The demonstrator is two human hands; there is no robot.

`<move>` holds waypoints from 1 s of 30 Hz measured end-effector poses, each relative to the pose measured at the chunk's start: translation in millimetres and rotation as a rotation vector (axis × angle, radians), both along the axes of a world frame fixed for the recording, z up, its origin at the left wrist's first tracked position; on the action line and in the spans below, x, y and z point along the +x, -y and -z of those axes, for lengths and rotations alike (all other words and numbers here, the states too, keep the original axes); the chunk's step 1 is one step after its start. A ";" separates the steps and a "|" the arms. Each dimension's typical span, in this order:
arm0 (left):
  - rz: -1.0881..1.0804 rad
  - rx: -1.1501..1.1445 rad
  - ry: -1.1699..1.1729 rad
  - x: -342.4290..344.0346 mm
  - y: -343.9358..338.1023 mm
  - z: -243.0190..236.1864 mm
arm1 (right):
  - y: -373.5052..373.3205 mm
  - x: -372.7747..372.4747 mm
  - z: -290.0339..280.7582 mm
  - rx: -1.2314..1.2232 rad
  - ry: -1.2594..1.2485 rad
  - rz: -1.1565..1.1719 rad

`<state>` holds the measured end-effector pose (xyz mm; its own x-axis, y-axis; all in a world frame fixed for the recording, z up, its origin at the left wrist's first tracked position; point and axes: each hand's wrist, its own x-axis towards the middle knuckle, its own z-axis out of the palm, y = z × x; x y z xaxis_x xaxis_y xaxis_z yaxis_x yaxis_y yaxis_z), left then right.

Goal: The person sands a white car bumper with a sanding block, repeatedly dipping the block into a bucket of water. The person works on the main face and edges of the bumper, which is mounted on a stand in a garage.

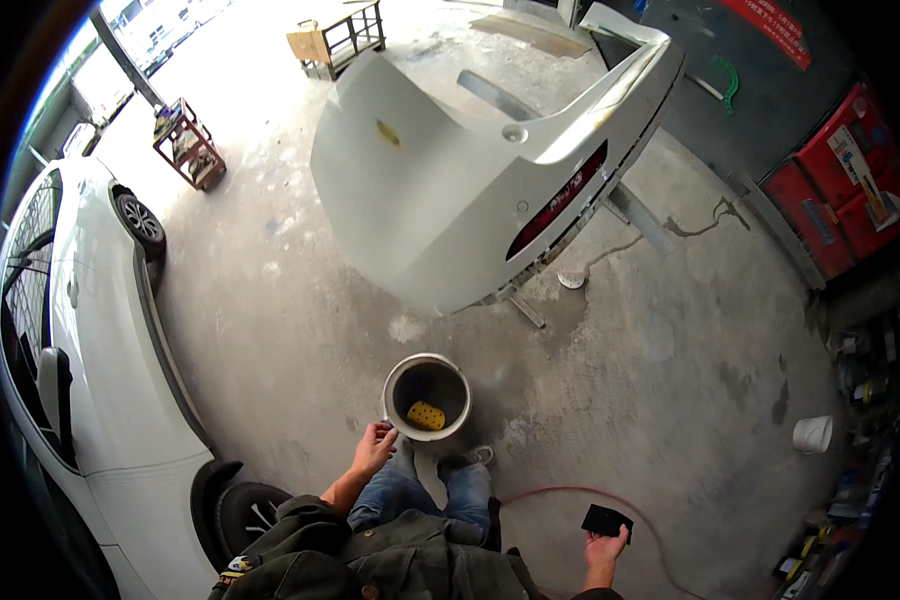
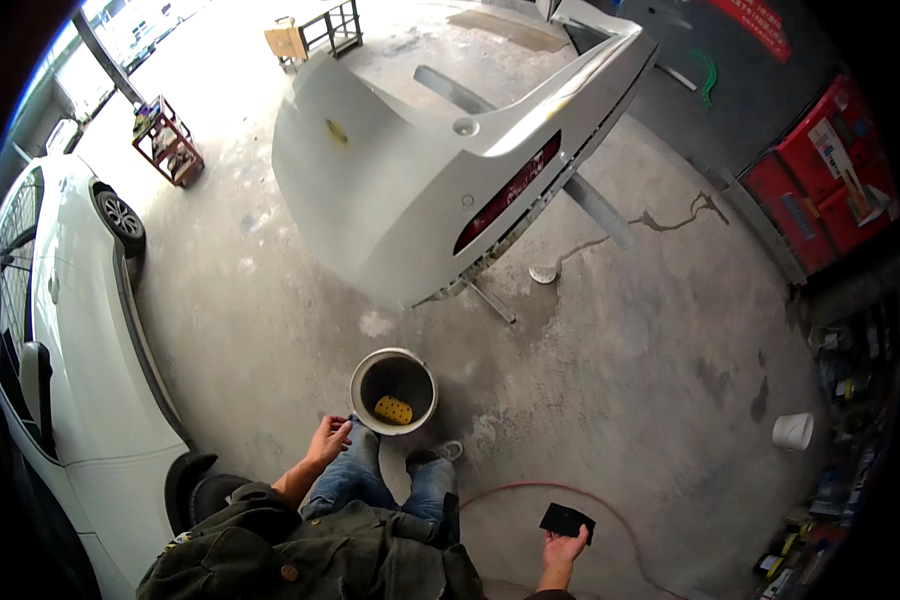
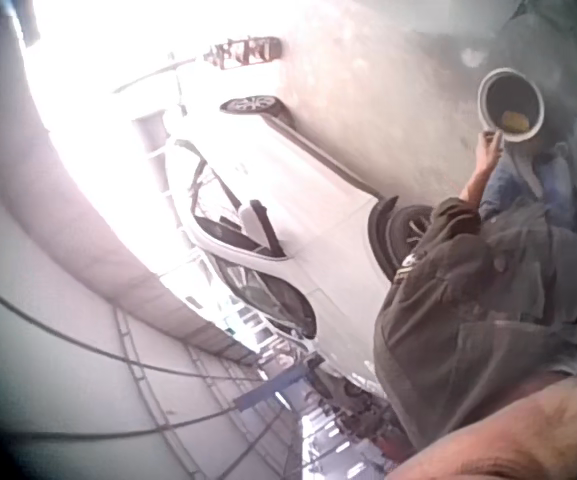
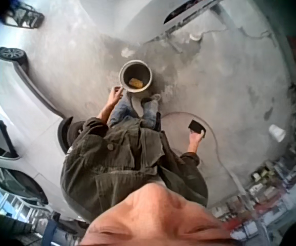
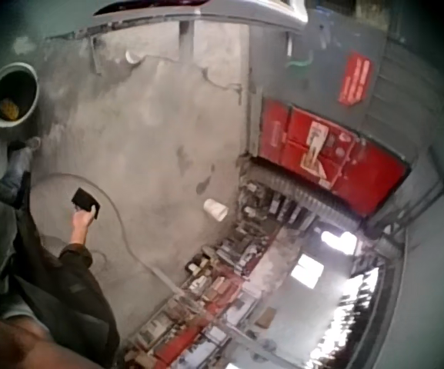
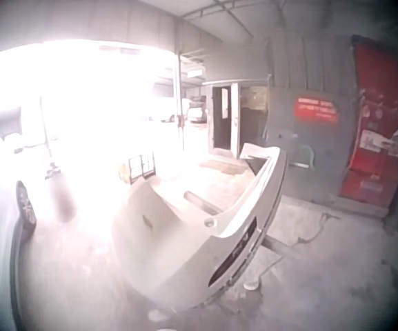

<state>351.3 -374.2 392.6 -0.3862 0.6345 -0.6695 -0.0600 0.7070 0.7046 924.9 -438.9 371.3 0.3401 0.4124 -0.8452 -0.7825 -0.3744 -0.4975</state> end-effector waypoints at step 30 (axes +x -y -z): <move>0.126 -0.473 -0.127 -19.9 109.1 104.6 | -263.6 -185.1 341.0 0.072 -0.124 -0.367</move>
<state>331.4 -483.3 288.0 -0.4234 0.3199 -0.8476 0.1121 0.9469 0.3013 739.8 -175.3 30.2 0.0562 0.5473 -0.8350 -0.6586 -0.6083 -0.4430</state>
